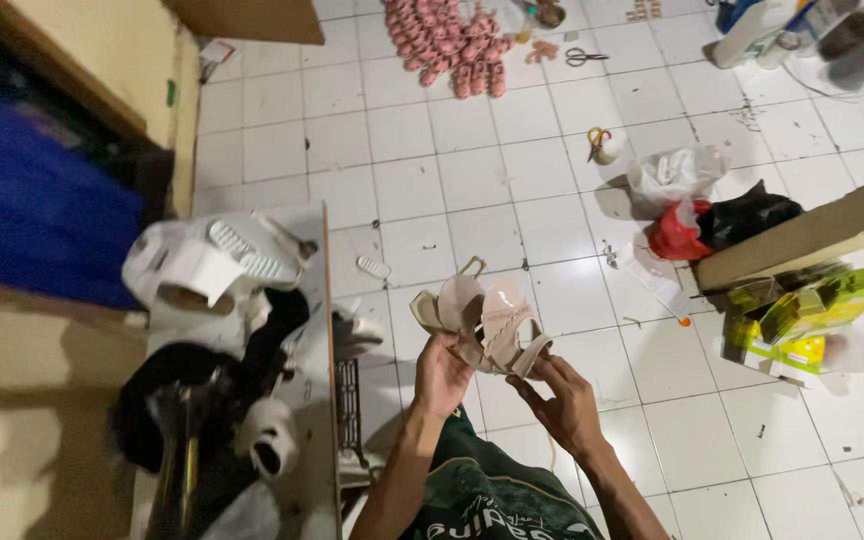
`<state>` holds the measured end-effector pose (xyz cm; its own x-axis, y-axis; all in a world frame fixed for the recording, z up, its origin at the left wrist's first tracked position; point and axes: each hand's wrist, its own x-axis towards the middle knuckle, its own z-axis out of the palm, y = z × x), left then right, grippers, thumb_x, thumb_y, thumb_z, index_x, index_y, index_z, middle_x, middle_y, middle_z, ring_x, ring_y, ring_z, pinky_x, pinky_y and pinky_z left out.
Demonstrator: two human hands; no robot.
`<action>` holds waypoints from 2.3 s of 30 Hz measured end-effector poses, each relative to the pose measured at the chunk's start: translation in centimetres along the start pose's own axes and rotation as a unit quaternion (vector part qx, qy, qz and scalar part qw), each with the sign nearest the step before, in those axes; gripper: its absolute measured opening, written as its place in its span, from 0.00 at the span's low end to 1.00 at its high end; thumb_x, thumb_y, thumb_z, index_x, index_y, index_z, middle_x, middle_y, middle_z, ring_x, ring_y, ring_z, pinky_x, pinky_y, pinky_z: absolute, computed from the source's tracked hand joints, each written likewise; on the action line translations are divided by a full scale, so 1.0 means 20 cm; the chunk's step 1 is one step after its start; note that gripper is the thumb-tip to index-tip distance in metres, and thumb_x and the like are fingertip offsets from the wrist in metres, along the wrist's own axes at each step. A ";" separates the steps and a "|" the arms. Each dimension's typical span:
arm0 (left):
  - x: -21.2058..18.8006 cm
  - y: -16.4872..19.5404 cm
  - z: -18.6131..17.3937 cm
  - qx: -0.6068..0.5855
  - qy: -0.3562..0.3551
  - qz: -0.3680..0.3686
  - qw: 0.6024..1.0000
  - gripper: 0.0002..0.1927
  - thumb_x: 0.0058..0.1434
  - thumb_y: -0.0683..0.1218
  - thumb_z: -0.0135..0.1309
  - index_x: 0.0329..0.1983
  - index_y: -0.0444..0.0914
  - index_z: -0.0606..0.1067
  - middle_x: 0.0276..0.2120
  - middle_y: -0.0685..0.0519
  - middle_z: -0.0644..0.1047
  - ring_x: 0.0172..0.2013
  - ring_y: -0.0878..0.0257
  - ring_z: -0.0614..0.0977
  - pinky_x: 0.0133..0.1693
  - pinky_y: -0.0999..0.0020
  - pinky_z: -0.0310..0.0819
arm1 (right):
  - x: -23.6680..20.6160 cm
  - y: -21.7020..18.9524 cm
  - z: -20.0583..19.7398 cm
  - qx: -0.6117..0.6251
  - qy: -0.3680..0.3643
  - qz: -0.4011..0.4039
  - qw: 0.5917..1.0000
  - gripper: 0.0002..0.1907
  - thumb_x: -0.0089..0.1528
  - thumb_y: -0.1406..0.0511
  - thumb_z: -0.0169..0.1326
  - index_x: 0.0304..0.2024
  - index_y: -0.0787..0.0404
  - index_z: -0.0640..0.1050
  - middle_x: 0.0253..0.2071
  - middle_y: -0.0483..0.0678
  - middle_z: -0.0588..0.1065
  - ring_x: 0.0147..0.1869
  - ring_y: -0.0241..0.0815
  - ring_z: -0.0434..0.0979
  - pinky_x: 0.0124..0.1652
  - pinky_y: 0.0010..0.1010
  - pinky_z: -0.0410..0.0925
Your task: The person sews a beige shoe upper using a sewing machine, then trims excess material with scissors. They inspect the finished shoe, place it with others, and sit on the floor to handle additional shoe parts and packaging materials.
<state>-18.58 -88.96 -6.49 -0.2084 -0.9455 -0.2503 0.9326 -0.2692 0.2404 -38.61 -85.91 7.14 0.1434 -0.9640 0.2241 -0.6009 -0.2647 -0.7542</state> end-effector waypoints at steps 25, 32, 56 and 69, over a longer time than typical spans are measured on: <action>2.12 0.34 0.69 0.348 0.031 -0.034 0.936 0.16 0.64 0.48 0.59 0.49 0.33 0.77 0.42 0.56 0.80 0.42 0.71 0.81 0.44 0.73 0.77 | 1.65 1.00 -0.16 -0.161 0.016 -0.007 0.987 0.16 0.53 0.67 0.63 0.45 0.58 0.82 0.49 0.51 0.79 0.47 0.53 0.79 0.42 0.40 0.74; 2.65 0.24 0.91 0.279 0.017 -0.052 0.959 0.24 0.69 0.50 0.53 0.63 0.31 0.70 0.56 0.49 0.77 0.56 0.61 0.78 0.58 0.63 0.73 | 2.17 1.31 -0.35 -0.114 -0.020 -0.006 0.993 0.12 0.54 0.68 0.62 0.42 0.57 0.81 0.49 0.48 0.79 0.46 0.52 0.79 0.43 0.41 0.74; 3.96 0.66 0.79 0.311 0.055 -0.280 0.907 0.15 0.69 0.38 0.47 0.59 0.32 0.68 0.45 0.48 0.76 0.42 0.57 0.80 0.43 0.60 0.82 | 3.39 1.55 0.45 -0.062 0.158 0.239 0.956 0.10 0.55 0.67 0.64 0.40 0.57 0.83 0.44 0.48 0.80 0.43 0.52 0.80 0.40 0.41 0.74; 4.50 1.24 0.76 0.310 0.082 -0.213 0.923 0.22 0.69 0.43 0.51 0.66 0.39 0.66 0.56 0.52 0.74 0.54 0.58 0.78 0.55 0.61 0.74 | 3.73 1.42 0.81 -0.037 0.245 0.333 0.910 0.11 0.62 0.70 0.55 0.47 0.62 0.74 0.41 0.56 0.77 0.40 0.58 0.80 0.38 0.44 0.73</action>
<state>-18.63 -183.44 -8.82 -0.4221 -0.7031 -0.5723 0.4183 -0.7111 0.5651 -32.26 -165.77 -7.52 -0.6289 -0.7775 -0.0052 -0.4799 0.3934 -0.7842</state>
